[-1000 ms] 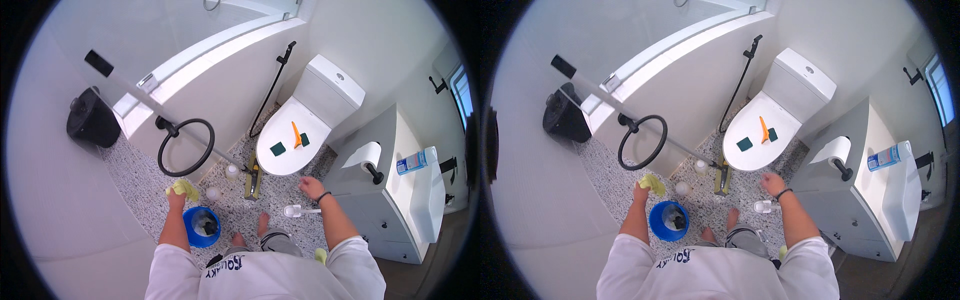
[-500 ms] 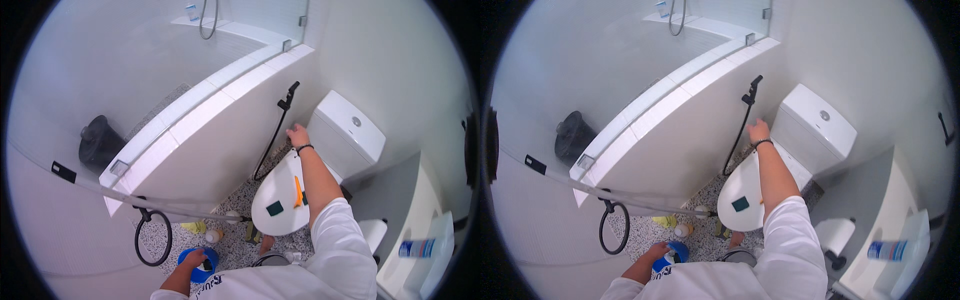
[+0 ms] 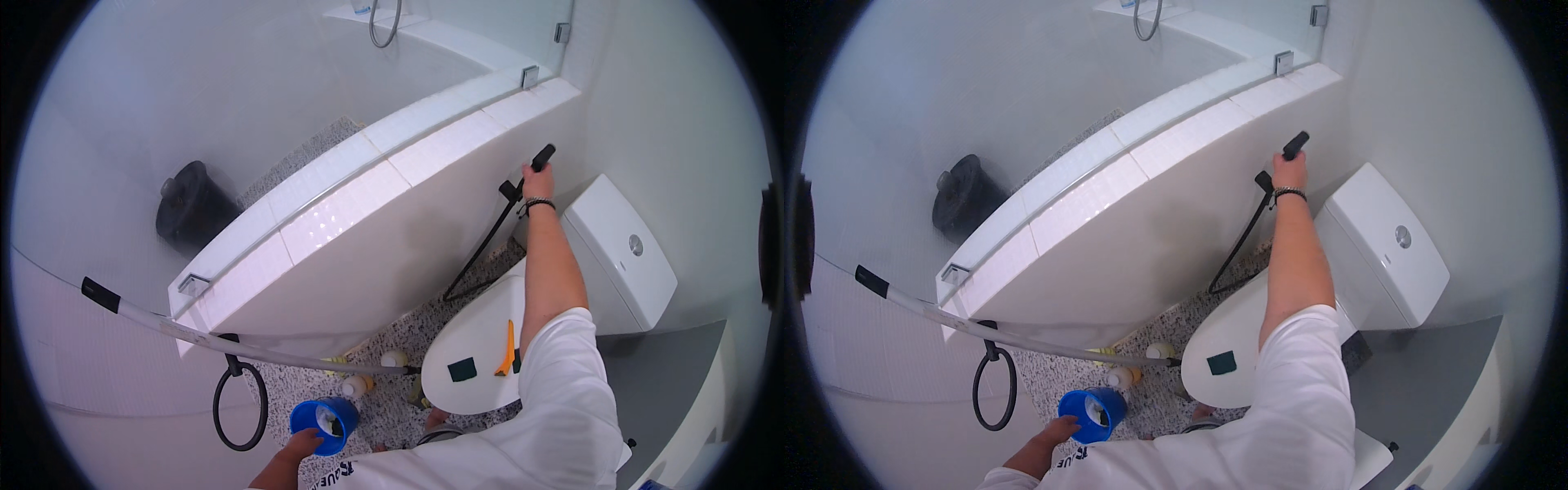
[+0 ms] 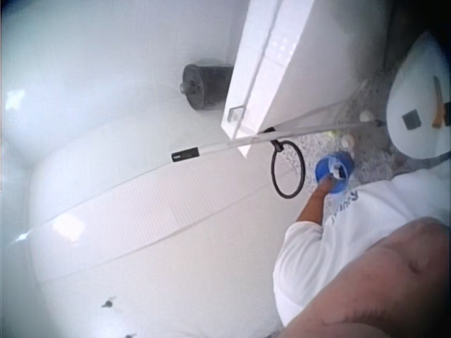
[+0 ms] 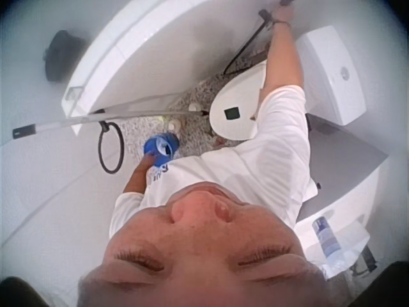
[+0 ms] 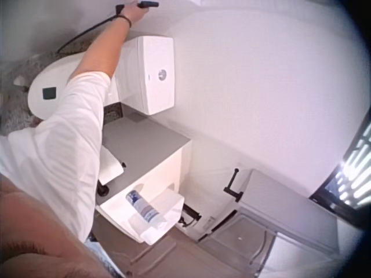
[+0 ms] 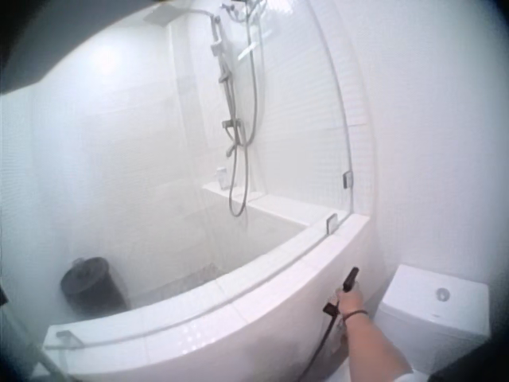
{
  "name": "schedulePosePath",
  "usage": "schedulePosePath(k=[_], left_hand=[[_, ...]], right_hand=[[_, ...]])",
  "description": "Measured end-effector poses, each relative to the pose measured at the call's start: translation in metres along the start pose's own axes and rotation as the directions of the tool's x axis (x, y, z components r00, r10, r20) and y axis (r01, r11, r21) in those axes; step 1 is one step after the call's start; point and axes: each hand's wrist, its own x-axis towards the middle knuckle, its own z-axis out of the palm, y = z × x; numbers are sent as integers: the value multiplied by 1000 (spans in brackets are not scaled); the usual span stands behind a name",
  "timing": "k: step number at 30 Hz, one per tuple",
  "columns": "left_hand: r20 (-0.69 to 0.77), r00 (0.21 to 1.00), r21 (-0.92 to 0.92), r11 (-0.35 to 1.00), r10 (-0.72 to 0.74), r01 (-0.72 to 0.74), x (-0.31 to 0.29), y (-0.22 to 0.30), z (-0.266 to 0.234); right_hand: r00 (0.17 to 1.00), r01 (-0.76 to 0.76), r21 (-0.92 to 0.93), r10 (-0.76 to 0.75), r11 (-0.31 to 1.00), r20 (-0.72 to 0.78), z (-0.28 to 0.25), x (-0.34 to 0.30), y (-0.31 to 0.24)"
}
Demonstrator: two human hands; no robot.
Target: The person uses a long-handled duster to wipe the walls and door in a bathroom. They then use a yellow cloth to wipe a white plastic toilet brush holder and its handle, followed by rinsing both items with a handheld bidet sprayer.
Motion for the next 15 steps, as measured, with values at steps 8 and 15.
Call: schedulePosePath(k=[8, 15], left_hand=[[-36, 990, 100, 986, 135, -131, -10, 22, -9], [-332, 595, 47, 642, 732, -765, -20, 166, -46]], right_hand=[[997, 76, 232, -74, 970, -16, -103, -102, -32], [959, -7, 418, -112, 908, 259, -117, -363, -22]])
